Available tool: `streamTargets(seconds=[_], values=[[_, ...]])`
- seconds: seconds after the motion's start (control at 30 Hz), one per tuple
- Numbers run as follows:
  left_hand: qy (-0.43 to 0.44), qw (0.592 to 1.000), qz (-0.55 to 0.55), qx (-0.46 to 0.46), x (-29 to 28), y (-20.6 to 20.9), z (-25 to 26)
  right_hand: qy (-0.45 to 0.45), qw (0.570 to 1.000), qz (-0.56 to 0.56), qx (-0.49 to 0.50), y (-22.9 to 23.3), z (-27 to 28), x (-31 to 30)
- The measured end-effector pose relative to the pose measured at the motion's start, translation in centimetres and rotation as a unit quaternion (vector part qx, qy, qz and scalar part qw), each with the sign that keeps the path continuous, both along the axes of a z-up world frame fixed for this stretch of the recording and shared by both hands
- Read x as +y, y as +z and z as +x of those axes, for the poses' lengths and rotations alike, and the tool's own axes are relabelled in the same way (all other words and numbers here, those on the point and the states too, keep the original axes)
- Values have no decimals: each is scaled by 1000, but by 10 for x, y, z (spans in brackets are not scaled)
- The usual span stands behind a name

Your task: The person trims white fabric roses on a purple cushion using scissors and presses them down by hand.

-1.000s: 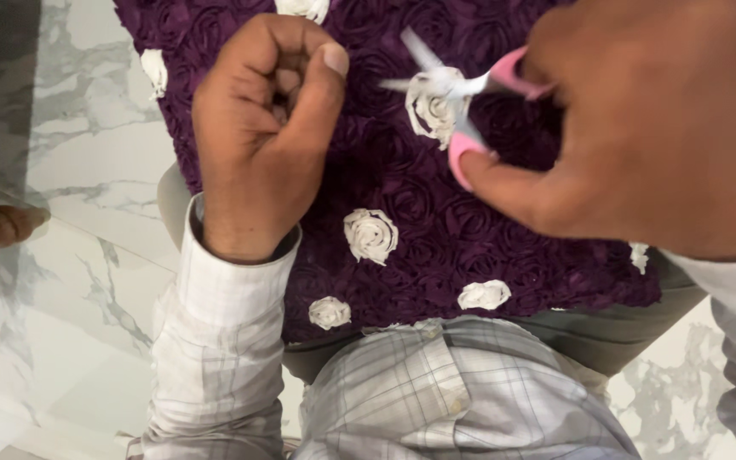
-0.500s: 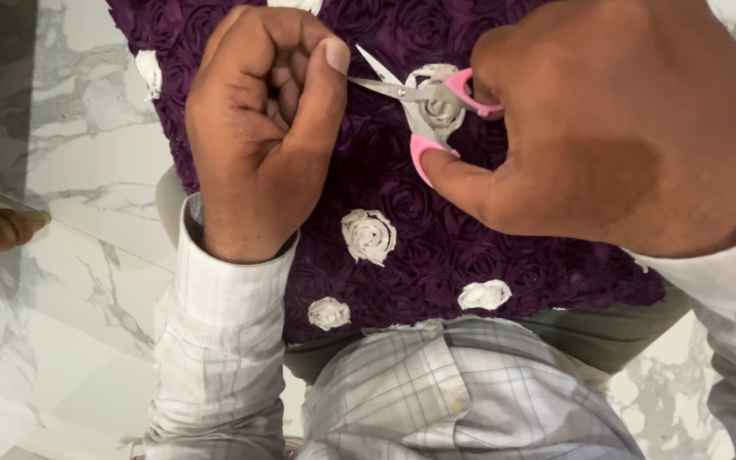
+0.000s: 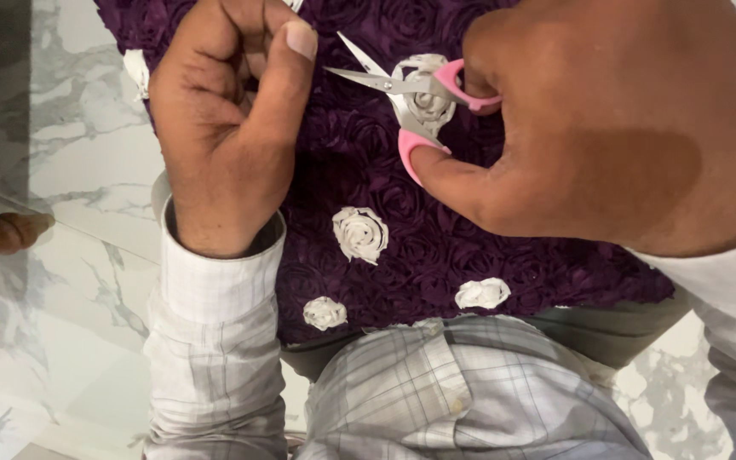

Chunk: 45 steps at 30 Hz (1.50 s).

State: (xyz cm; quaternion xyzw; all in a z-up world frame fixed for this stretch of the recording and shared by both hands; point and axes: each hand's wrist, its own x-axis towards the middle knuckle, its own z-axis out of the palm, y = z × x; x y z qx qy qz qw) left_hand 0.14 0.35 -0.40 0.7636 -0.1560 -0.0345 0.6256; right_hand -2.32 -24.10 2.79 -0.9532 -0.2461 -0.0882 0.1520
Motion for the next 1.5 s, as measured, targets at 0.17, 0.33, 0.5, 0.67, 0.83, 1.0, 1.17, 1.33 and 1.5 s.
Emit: streamTargets(seconds=[0.17,0.33,0.5,0.67,0.83,1.0,1.17,1.33,1.5], values=[[-8,1000,-5,7,0,3,1,0,1000,-18,-5,2,2,2],[-4,1000,-5,9,-1,3,1,6,999,-32,-32,5,5,3],[-3,999,23,-23,-3,4,0,26,1000,2,-13,8,8,4],[11,994,86,-65,-7,11,-2,25,998,-39,-52,5,8,6],[17,996,76,-47,-11,13,-3,23,998,-42,-45,4,10,7],[17,992,103,-76,-11,14,-3,27,999,-30,-36,5,9,8],[27,987,126,-99,-9,9,-2,35,999,19,-37,4,10,10],[17,999,11,-36,-1,2,-9,18,999,42,15,5,7,8],[78,996,-35,-35,14,14,-13,-15,988,116,104,-3,4,-8]])
